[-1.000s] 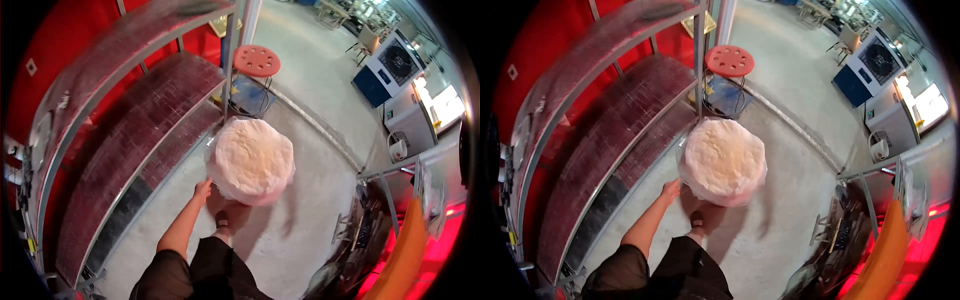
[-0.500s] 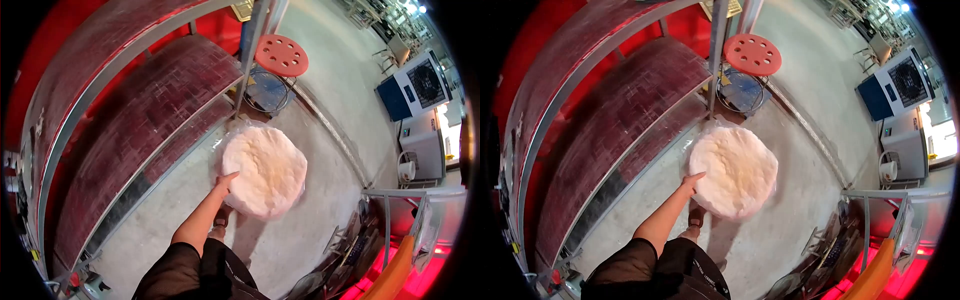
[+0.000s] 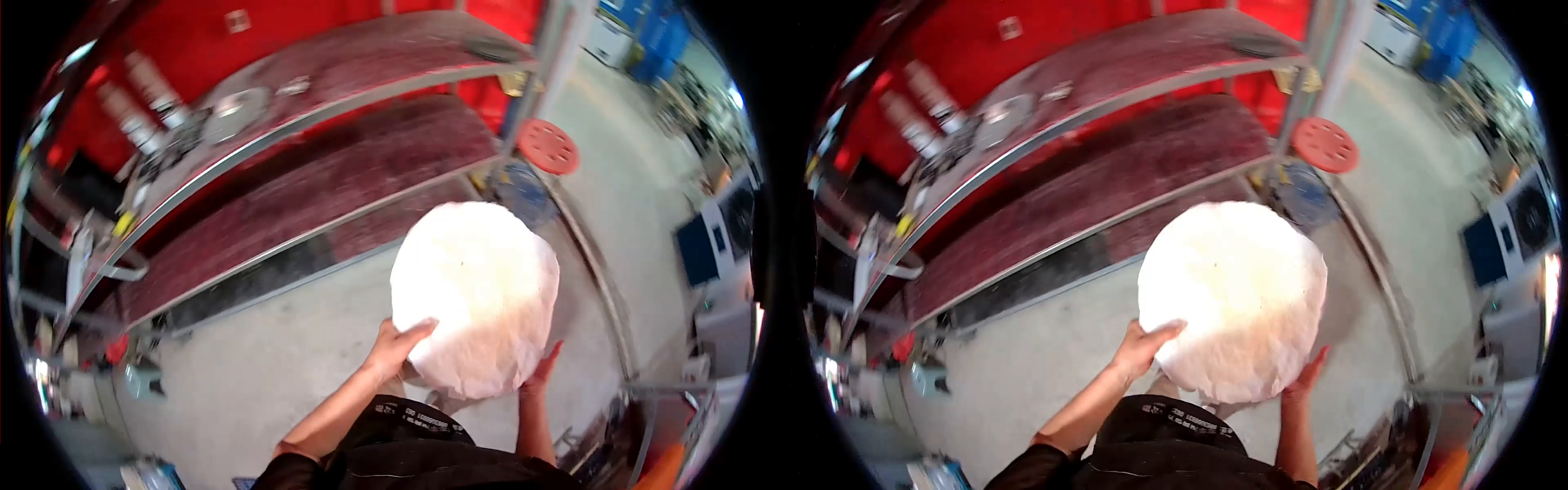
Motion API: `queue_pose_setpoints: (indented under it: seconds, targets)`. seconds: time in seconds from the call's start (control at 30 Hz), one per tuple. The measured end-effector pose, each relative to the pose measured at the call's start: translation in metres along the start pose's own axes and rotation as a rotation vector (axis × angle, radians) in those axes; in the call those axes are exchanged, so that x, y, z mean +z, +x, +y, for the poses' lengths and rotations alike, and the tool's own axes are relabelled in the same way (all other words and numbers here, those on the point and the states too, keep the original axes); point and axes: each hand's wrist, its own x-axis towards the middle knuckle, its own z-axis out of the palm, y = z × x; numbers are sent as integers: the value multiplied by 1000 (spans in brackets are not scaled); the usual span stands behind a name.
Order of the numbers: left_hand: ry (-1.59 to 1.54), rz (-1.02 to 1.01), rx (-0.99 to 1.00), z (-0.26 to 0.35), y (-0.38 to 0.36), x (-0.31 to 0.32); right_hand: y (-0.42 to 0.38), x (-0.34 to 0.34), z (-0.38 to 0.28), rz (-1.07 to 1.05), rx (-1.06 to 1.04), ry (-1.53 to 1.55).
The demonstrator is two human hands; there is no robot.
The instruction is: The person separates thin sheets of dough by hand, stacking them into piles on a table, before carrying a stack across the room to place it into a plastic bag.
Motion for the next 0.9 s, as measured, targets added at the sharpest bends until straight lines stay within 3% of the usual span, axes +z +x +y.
queue_pose_setpoints:
  seconds: [0.17, 0.27, 0.33, 0.4, 0.5, 0.57, 0.7, 0.77, 0.9]
  targets:
    - [-298, 399, 99, -37, -139, -118, 7, 2, 91, -189, 453, -472]
    - [-518, 776, 81, -70, -226, -202, -29, 45, 206, -283, 522, -838]
    - [-562, 950, 183, -131, -281, -258, -51, 50, 286, -321, 526, -1119]
    - [-735, 1097, 162, -156, -346, -285, -86, 59, 356, -501, 706, -1234]
    - [-1032, 1246, 265, -248, -416, -350, -159, 50, 472, -608, 923, -1300]
    - [-1083, 1344, 125, -262, -474, -379, -201, 32, 543, -593, 1045, -1427]
    - [-1186, 1564, 384, -275, -588, -418, -293, -14, 658, -663, 1219, -1525]
    - [-1172, 1629, 490, -282, -629, -443, -350, 0, 709, -745, 1268, -1531]
    - [-1245, 1741, 571, -295, -644, -511, -382, 16, 821, -858, 1397, -1538]
